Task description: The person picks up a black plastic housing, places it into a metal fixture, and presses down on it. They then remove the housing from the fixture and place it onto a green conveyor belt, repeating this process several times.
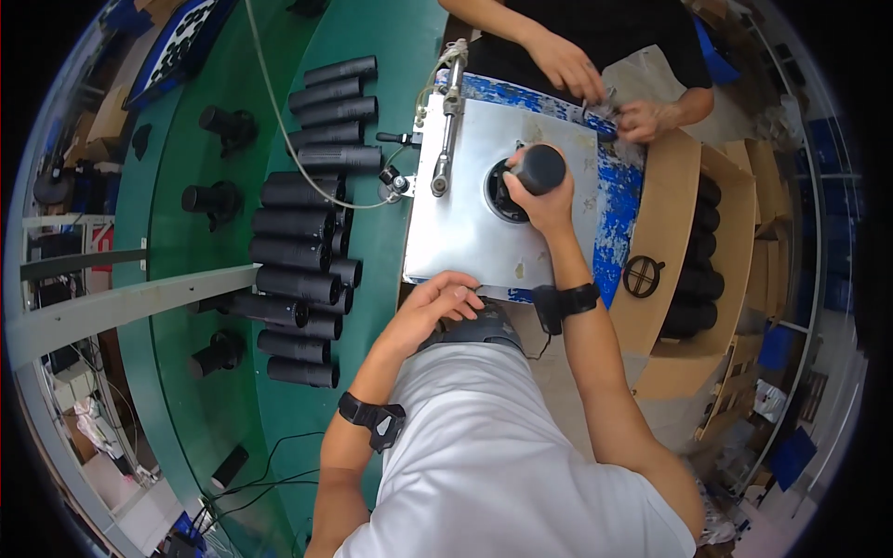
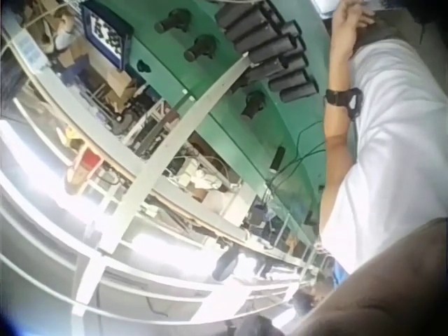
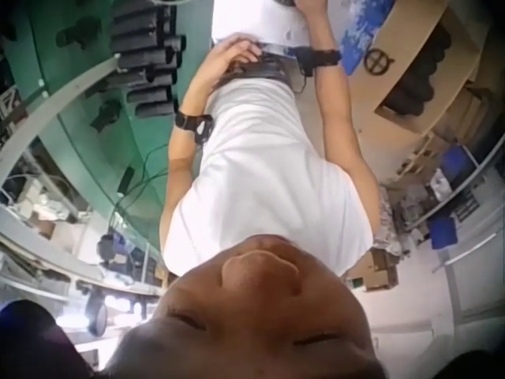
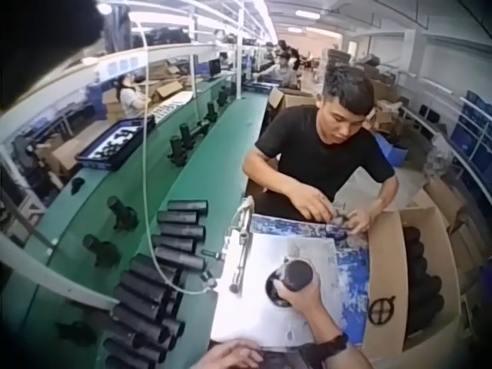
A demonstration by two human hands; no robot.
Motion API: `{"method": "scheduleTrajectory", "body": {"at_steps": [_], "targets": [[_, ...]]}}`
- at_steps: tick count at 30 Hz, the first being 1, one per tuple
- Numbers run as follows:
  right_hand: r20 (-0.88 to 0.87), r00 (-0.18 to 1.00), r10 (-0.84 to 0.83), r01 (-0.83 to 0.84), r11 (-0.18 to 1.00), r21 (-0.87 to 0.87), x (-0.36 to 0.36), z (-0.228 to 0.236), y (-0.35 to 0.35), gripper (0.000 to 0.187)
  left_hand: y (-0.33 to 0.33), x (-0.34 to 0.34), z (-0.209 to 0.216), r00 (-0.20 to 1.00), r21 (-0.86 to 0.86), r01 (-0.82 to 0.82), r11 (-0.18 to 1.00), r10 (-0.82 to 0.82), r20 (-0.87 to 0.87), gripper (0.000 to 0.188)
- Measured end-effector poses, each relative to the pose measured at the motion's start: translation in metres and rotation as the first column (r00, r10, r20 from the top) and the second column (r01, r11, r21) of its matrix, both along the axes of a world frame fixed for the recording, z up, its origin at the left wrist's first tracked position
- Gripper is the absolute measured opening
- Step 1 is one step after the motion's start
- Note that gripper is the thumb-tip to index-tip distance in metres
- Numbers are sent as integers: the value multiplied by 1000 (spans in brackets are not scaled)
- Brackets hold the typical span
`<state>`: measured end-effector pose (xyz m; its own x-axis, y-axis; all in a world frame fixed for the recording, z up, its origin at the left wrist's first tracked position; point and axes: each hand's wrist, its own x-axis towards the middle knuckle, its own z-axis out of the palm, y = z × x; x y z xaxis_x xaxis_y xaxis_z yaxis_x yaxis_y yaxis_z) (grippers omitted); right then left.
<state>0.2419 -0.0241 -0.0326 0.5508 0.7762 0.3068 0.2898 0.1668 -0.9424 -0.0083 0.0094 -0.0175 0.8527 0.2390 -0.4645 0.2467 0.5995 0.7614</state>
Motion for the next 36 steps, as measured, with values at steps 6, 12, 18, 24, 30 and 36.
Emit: {"method": "scheduleTrajectory", "body": {"at_steps": [6, 12, 18, 24, 30, 36], "targets": [[73, 901, -427, 424, 904, 57, -27, -4, 6, 36, 101, 32, -11, 866, 642, -491, 589, 409, 287, 18], [99, 904, -416, 411, 909, 64, -27, -7, 10, 37, 214, 98, -77, 916, 957, 186, -225, 392, -86, 46], [157, 908, -387, 378, 922, 88, -24, -9, 2, 36, 214, 84, -79, 796, 778, 511, 365, 139, -589, 55], [162, 918, -362, 324, 920, 220, -32, 36, 5, 30, 180, 35, -20, 893, 952, -299, 70, 372, 253, 48], [234, 922, 308, -368, 885, 286, -136, 161, 43, 61, 74, -52, 141, 927, 933, -312, -181, 157, 340, 72], [451, 673, 586, -630, 774, -65, -234, 116, 68, 74, 73, -213, 70, 379, 841, -540, -23, 886, 267, 58]]}}
